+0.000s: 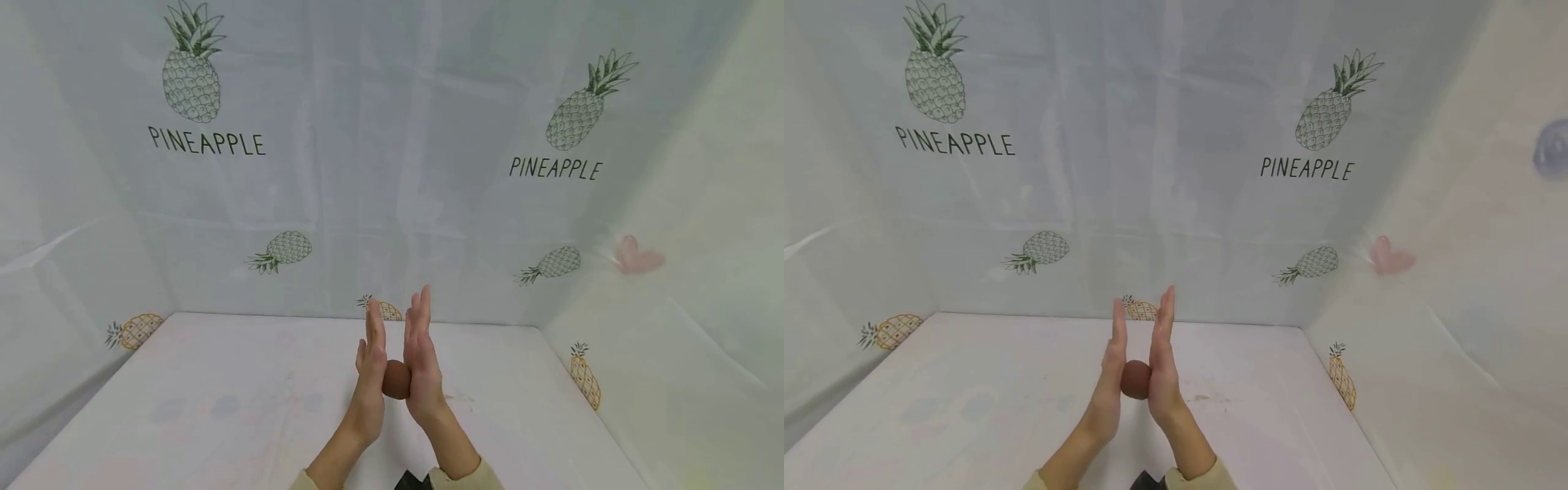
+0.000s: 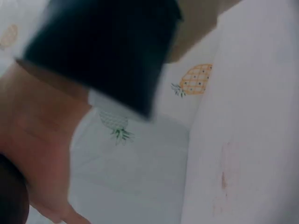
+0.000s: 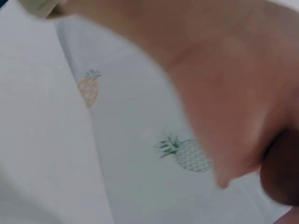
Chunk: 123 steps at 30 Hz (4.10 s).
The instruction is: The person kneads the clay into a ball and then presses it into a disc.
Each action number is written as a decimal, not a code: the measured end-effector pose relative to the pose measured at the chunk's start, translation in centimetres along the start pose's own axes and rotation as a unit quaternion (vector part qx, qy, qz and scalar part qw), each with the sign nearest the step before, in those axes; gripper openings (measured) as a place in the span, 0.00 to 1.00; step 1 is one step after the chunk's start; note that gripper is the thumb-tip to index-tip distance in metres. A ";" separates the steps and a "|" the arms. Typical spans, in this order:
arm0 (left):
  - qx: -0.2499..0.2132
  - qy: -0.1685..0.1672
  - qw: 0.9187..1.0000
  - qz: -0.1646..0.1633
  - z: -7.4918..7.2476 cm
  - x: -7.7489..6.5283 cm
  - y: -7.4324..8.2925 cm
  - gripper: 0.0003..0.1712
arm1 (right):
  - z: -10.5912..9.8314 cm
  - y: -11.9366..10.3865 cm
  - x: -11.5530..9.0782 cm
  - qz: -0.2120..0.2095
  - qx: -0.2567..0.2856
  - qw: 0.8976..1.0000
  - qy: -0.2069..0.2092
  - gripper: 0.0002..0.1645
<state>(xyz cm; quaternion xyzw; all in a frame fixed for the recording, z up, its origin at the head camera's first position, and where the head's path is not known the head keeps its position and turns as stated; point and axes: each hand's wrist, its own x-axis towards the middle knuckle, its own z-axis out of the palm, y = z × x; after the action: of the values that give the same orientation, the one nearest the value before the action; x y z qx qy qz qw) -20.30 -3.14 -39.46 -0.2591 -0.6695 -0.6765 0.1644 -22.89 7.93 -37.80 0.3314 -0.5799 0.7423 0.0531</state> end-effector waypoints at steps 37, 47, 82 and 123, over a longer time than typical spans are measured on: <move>0.108 0.005 0.990 0.095 0.2 -0.2 1.4 0.37 | 0.3 0.7 0.2 0.071 0.064 0.995 -0.038 0.36; 0.040 0.056 0.997 0.033 -2.5 1.1 0.9 0.38 | 2.5 0.5 -0.7 0.093 0.048 0.991 -0.089 0.36; 0.046 0.091 0.995 0.007 -3.1 1.2 0.0 0.37 | 2.5 -0.7 -1.0 0.130 0.047 0.988 -0.073 0.36; 0.029 0.021 0.999 0.002 -0.2 0.4 -0.6 0.36 | 0.7 -2.7 -0.8 0.015 -0.001 0.999 -0.036 0.36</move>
<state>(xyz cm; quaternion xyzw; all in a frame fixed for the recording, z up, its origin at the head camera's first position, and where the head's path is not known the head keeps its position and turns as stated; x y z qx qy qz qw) -20.98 -3.25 -39.67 -0.2412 -0.6844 -0.6621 0.1869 -20.69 8.39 -35.98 0.3488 -0.5875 0.7299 0.0214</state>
